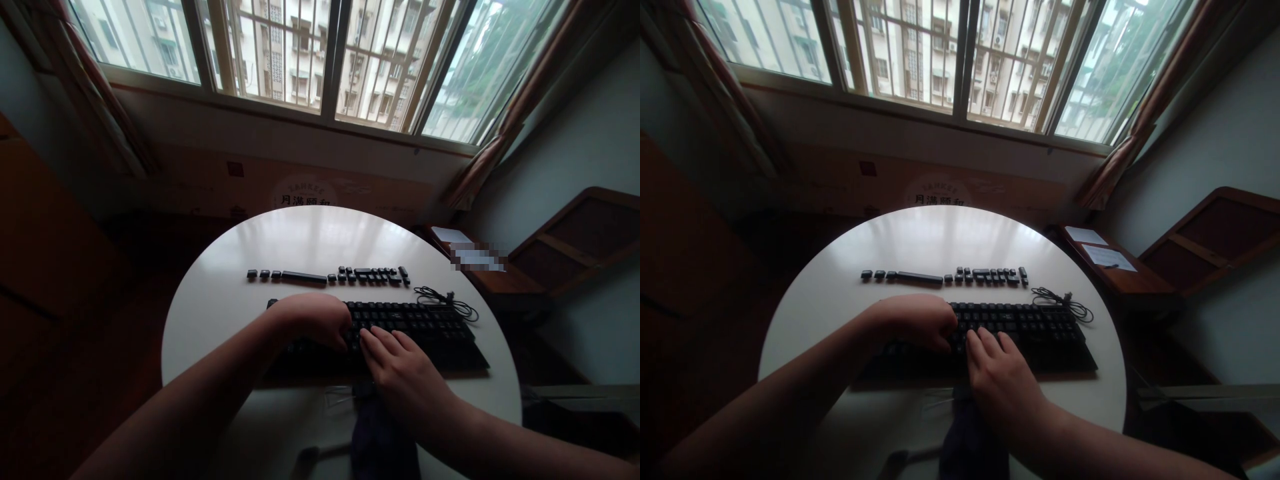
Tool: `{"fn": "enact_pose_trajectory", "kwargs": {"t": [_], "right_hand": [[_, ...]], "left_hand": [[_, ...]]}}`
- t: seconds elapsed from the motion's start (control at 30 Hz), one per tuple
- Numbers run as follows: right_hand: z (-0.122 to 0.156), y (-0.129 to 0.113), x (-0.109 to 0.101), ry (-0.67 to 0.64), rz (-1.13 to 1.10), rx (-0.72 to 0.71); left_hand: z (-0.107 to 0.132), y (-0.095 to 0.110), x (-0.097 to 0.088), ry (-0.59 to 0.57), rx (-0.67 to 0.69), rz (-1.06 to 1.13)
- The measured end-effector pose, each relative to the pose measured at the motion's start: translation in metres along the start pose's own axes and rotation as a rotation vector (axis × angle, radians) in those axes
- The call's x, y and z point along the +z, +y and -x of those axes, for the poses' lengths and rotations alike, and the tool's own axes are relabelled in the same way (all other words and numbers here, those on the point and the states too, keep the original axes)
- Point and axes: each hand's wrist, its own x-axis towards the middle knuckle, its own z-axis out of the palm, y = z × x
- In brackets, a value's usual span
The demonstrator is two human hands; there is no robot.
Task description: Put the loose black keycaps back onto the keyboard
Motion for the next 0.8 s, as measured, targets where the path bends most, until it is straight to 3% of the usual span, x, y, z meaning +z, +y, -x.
{"fn": "enact_pose_trajectory", "kwargs": {"t": [0.13,0.3,0.4,0.53,0.67,0.8], "right_hand": [[-0.011,0.023,-0.022,-0.093,-0.205,0.049],[-0.046,0.069,-0.038,-0.054,-0.264,0.156],[-0.078,0.099,-0.027,-0.026,-0.244,0.216],[-0.124,0.127,-0.001,-0.140,-0.290,0.294],[-0.158,0.135,0.025,-0.233,-0.310,0.290],[-0.175,0.137,0.040,-0.319,-0.335,0.277]], "left_hand": [[0.002,0.000,0.000,0.001,-0.010,0.009],[0.002,-0.002,0.005,0.037,-0.042,0.010],[0.001,-0.003,0.008,0.054,-0.050,0.014],[0.002,-0.002,0.010,0.077,-0.052,0.010],[0.003,-0.002,0.012,0.065,-0.036,-0.008],[0.003,-0.004,0.013,0.051,-0.019,0.001]]}}
